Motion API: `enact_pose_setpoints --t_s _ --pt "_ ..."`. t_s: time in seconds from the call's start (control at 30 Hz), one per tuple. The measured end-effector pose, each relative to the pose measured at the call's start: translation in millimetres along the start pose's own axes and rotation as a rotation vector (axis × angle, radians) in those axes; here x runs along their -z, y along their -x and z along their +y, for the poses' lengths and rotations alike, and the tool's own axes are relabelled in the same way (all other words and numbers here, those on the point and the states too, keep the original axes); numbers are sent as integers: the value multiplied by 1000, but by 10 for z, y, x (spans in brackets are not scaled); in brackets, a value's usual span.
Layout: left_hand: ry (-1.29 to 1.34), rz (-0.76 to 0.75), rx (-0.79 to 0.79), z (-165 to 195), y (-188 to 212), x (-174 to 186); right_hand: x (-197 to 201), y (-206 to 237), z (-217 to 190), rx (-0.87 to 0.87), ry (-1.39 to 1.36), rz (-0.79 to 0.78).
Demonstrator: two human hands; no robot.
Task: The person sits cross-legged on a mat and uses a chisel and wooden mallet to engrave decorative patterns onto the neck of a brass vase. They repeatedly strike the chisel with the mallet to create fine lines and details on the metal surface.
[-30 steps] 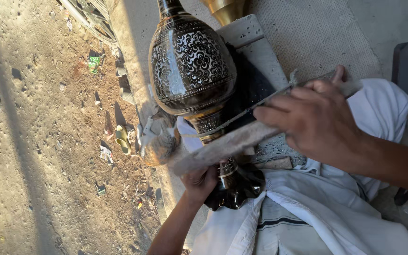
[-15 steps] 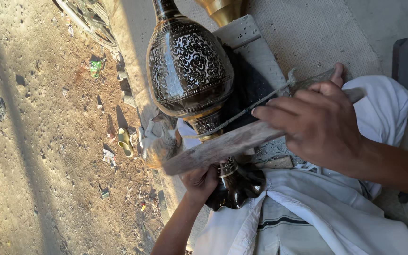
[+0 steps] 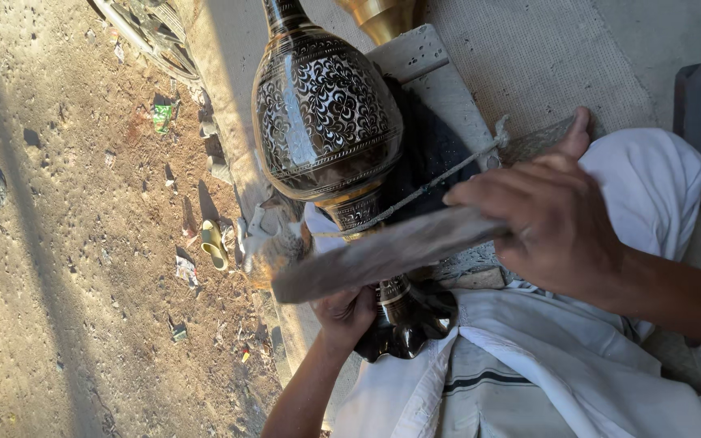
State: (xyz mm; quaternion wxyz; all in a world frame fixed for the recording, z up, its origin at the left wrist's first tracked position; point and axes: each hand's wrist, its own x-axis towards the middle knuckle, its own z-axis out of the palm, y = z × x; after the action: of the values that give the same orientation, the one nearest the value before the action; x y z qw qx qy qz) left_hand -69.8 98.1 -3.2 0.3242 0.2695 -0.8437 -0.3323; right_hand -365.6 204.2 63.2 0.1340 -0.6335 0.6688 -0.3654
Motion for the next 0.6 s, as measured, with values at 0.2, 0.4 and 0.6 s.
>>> enact_pose_setpoints --t_s 0.2,0.4,0.6 --pt "78 12 12 54 -59 -1 -40 12 46 27 142 -20" --pt "156 17 -40 128 -157 19 -29 23 -26 106 275 54" --pt "153 14 -19 63 -96 7 1 -17 -149 120 316 46"
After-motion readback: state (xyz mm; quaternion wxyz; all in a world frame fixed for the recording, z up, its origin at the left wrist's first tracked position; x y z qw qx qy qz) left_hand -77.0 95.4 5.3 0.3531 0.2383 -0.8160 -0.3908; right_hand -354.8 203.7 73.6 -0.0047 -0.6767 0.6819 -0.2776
